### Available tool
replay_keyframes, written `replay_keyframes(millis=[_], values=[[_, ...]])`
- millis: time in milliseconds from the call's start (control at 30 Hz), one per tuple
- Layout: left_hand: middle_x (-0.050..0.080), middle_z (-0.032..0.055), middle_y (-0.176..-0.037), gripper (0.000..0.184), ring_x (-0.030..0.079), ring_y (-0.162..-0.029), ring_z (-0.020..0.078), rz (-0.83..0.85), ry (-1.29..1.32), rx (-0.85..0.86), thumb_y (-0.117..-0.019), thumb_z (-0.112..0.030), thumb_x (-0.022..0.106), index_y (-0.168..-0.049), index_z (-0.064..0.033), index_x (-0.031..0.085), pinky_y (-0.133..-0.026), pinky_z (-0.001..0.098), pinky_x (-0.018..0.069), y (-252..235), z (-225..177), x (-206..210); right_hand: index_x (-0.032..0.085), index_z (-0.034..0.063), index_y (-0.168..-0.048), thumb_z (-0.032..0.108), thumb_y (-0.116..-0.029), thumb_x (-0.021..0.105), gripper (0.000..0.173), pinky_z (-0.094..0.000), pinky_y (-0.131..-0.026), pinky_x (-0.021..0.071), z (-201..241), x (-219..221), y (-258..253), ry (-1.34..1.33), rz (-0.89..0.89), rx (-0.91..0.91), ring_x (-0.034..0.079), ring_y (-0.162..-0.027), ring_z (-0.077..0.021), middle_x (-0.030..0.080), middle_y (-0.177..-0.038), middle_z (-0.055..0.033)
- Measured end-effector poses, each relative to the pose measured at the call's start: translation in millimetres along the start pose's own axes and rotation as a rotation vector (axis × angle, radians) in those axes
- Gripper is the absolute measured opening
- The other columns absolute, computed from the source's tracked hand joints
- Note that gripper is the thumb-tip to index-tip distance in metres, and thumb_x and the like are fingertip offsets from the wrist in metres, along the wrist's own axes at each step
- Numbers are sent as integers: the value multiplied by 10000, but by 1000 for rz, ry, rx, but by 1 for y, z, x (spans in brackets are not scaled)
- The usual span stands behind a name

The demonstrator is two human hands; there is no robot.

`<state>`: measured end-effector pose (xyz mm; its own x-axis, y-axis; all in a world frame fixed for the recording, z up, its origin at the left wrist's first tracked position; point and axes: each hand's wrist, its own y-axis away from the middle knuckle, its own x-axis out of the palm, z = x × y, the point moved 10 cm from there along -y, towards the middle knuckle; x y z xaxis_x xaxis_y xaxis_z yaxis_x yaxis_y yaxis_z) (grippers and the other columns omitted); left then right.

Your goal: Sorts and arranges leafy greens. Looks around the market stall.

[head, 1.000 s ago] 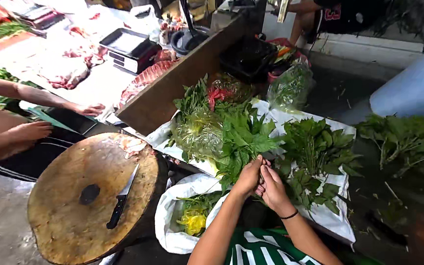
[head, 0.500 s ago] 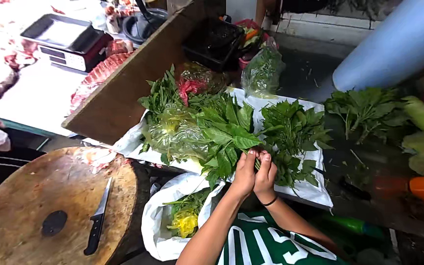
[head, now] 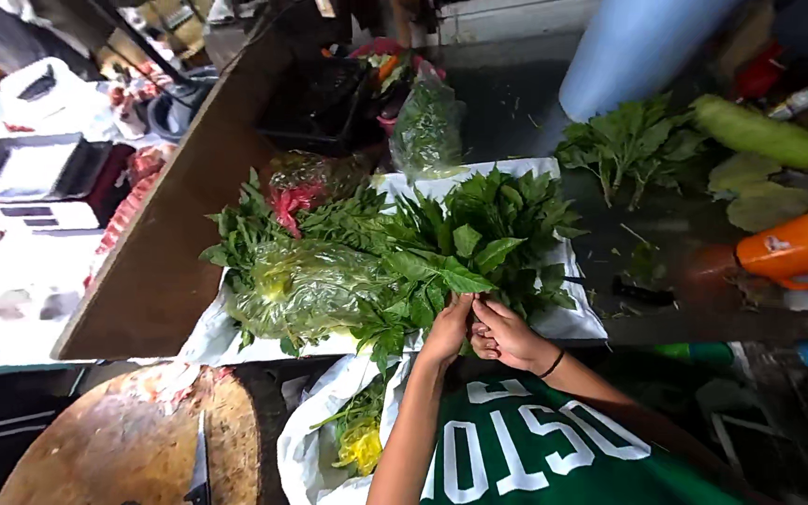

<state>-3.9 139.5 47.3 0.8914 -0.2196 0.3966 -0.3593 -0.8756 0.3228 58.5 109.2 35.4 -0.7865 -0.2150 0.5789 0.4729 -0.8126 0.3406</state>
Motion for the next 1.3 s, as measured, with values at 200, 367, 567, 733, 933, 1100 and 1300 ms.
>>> replay_keyframes(millis=[200, 367, 567, 733, 933, 1100, 1300], values=[[674, 73, -1060, 357, 665, -912, 142, 189, 114, 15, -1132, -296, 305, -1228, -56, 551, -806, 320, 581, -23, 14, 51, 547, 143, -1017, 330, -1117, 394, 262, -209, -448, 377, 24, -31, 25, -56, -75, -179, 390, -486, -52, 439, -667, 47], [701, 82, -1015, 438, 678, -914, 146, 88, -58, 18, -1128, -338, 332, -1213, -28, 630, -833, 331, 577, -39, 25, 55, 529, 122, -1080, 328, -1125, 341, 283, -230, -436, 373, 31, -57, 25, 118, -247, -196, 381, -470, -62, 422, -642, 50], [746, 39, -1043, 385, 722, -941, 142, 341, -1103, 148, -1056, -411, 524, -1153, -100, 729, -875, 404, 608, 0, 17, 73, 573, -3, -1274, 339, -1118, 356, 434, -497, -881, 566, 66, -109, 44, 1102, -519, -49, 690, -940, -298, 681, -1011, -187], [564, 143, -1424, 582, 558, -1319, 266, 438, -1303, 519, -866, -92, 716, -1426, -74, 561, -1083, 431, 513, 13, -11, 136, 637, 25, -1269, 197, -1028, 554, 307, -545, -995, 528, 63, -96, 69, 1300, -316, 12, 668, -1115, -333, 687, -1172, -190], [736, 98, -1182, 492, 688, -1152, 270, 412, -1674, 659, -912, -253, 699, -1352, -49, 614, -1165, 515, 408, -13, 26, 139, 612, -11, -1102, 173, -1090, 415, 270, -546, -838, 532, 69, -82, 90, 1252, -87, 122, 669, -936, -335, 659, -972, -195], [742, 95, -1098, 281, 707, -1078, 270, 450, -1748, 698, -995, -227, 628, -1213, -57, 680, -1062, 467, 505, -13, 39, 155, 588, 24, -978, 277, -1117, 379, 357, -476, -713, 491, 73, -113, 111, 1177, -32, 171, 594, -773, -249, 581, -838, -124], [722, 153, -1152, 249, 694, -1120, 321, 503, -1777, 508, -1010, -158, 573, -1189, -11, 664, -987, 494, 544, -27, 72, 170, 634, 17, -1127, 440, -1120, 348, 510, -353, -577, 511, 69, -158, 130, 929, -69, 275, 570, -597, -154, 603, -781, -86]])
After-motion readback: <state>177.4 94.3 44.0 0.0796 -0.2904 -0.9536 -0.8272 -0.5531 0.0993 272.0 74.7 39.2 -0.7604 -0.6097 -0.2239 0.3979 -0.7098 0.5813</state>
